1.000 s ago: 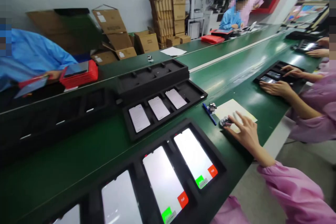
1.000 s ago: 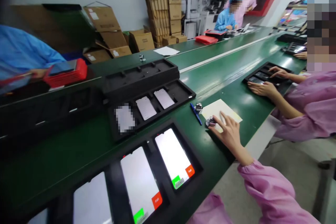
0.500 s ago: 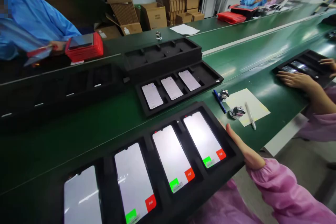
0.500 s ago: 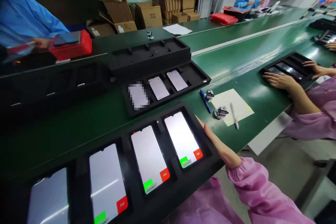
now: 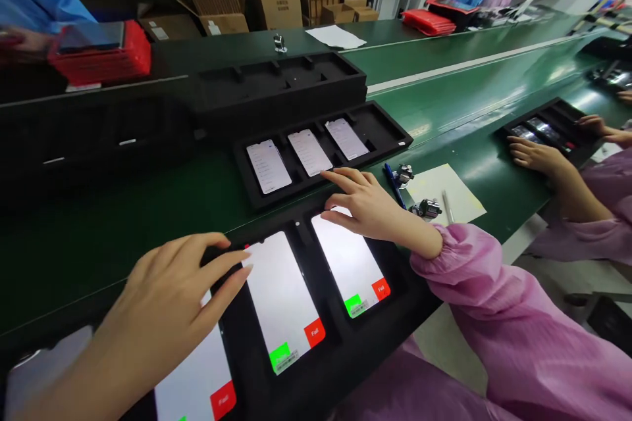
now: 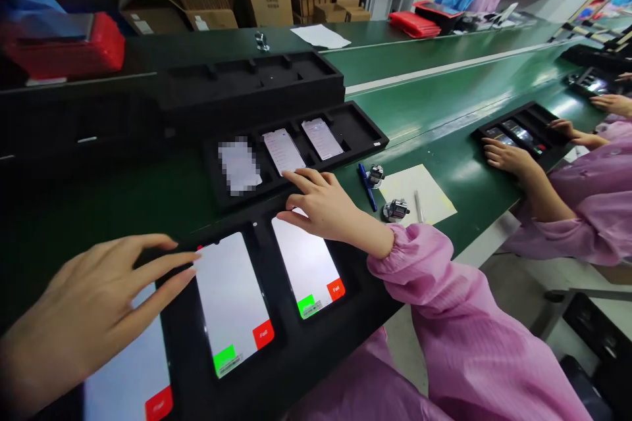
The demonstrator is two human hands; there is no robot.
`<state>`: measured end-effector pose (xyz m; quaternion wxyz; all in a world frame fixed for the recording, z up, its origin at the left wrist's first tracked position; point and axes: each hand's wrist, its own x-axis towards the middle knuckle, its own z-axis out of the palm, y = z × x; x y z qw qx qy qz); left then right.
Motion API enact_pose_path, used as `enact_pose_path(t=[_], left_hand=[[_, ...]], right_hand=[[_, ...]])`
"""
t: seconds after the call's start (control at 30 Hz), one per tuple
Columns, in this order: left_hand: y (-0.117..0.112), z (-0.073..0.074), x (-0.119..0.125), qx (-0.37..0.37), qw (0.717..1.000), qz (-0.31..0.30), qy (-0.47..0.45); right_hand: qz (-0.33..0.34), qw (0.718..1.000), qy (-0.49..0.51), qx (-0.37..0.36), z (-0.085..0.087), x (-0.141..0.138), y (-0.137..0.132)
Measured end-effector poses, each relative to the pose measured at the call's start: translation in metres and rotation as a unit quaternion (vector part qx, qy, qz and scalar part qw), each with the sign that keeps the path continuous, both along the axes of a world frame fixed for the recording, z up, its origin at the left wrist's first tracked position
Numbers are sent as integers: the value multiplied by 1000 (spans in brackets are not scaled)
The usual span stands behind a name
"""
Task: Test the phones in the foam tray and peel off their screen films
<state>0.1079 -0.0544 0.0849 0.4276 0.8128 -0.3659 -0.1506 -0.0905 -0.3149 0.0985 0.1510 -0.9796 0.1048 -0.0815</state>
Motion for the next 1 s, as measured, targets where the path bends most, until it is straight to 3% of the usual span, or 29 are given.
enact_pose_path(t=[0.07,0.13,0.23,0.3,0.4,0.5,0.6,0.77,0.83,0.9,1.0], left_hand=[[-24,3,-10,10,998,-55,-10],[-38,7,-15,30,998,-31,37],[-44,9,-12,118,989,16,84],[-42,10,-7,148,988,-15,45],[-46,17,-8,85,993,-81,-8],[-61,32,-26,3,995,-33,95],[-77,40,-49,9,987,-4,159],[-76,32,-57,42,992,-108,-49],[-72,31,-53,44,969,-162,-184],[-71,33,-49,47,924,-215,-314],[-72,36,-48,43,889,-233,-392]], right_hand=[[8,1000,2,0,-3,9,-1],[12,1000,-9,-15,-5,12,0],[18,998,-32,-51,-7,15,4],[25,999,-30,-34,-9,18,6],[25,999,-21,30,-15,22,6],[28,998,-35,52,-19,22,3],[30,998,-44,27,-19,18,6],[51,996,-53,-45,-12,20,17],[56,998,-26,-15,-13,25,16],[50,998,-13,19,-16,31,12],[81,993,-91,8,-18,28,9]])
